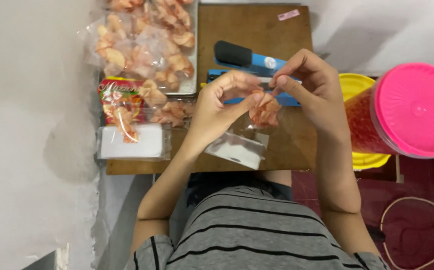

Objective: Manually filling small plastic bags with food pieces and sealing them using a heat sealer on a wooden table.

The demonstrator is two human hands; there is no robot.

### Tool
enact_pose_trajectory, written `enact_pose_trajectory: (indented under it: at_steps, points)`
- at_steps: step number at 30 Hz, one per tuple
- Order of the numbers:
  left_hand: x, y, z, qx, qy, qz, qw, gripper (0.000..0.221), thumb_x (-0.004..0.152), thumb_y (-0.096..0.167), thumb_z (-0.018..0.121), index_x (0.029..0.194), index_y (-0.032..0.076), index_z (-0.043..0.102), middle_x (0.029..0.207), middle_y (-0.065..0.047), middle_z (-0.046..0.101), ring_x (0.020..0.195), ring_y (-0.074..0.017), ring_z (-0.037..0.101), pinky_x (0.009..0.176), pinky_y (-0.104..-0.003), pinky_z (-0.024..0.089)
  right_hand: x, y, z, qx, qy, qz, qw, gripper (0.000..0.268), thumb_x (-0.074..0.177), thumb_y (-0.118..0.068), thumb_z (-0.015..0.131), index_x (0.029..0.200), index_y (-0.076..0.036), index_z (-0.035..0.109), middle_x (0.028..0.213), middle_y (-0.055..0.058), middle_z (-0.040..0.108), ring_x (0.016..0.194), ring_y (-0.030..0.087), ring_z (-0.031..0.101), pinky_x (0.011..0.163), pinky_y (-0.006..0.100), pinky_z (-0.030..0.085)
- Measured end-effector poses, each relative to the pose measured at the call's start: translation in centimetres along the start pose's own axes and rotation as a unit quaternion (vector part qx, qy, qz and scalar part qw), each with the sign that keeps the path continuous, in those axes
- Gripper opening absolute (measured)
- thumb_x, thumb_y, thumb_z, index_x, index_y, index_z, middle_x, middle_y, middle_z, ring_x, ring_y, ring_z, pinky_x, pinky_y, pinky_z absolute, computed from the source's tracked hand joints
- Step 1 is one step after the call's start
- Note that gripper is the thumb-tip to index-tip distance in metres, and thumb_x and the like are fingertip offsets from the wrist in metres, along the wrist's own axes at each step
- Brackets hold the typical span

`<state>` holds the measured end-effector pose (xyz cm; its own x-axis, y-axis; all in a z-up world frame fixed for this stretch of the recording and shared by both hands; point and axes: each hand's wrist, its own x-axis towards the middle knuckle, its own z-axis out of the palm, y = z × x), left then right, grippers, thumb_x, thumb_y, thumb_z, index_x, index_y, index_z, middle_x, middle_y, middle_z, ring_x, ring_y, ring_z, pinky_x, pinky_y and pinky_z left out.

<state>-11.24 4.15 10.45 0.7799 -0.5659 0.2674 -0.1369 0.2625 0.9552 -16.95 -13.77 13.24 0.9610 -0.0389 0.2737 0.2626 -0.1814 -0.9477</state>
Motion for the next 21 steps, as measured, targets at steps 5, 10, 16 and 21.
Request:
enact_pose_trajectory:
  at_steps: [5,10,16,21]
  points:
    - [0.8,-3.4,1.4,-0.053,0.009,-0.041,0.998,0.014,0.084,0.012,0.073,0.093,0.005,0.066,0.089,-0.008,0.071,0.081,-0.0139,0.071,0.065,-0.027,0.061,-1.7,2.7,-1.7,0.034,0.080,-0.047,0.995,0.006,0.096,0.006,0.056,0.095,0.008,0.051,0.086,0.017,0.056,0.080,0.023,0.064,0.072,0.038,0.058]
    - [0.6,-3.9,2.7,-0.076,0.015,-0.057,0.995,0.013,0.087,0.012,0.070,0.087,0.001,0.062,0.085,-0.011,0.069,0.082,-0.0180,0.071,0.065,-0.032,0.061,-2.8,2.4,-2.1,-0.013,0.111,-0.054,0.992,0.007,0.100,0.003,0.055,0.101,0.009,0.052,0.087,0.014,0.053,0.083,0.018,0.058,0.075,0.037,0.057]
    - [-0.1,-4.3,2.1,-0.076,0.063,-0.102,0.990,0.016,0.086,0.013,0.070,0.087,0.000,0.060,0.088,-0.013,0.066,0.083,-0.0153,0.068,0.068,-0.031,0.061,-4.7,3.3,-1.3,-0.011,-0.005,-0.007,1.000,0.052,0.102,-0.008,0.042,0.144,-0.007,0.012,0.109,0.014,0.053,0.101,0.018,0.053,0.087,0.032,0.048]
    - [-1.2,-5.2,1.4,-0.094,0.098,-0.171,0.976,0.016,0.086,0.014,0.069,0.089,0.002,0.058,0.087,-0.007,0.061,0.083,-0.0123,0.065,0.071,-0.032,0.061,-5.2,3.7,1.1,-0.031,-0.092,0.110,0.989,0.053,0.087,-0.003,0.062,0.136,-0.008,0.041,0.112,0.016,0.056,0.096,0.023,0.058,0.085,0.045,0.054]
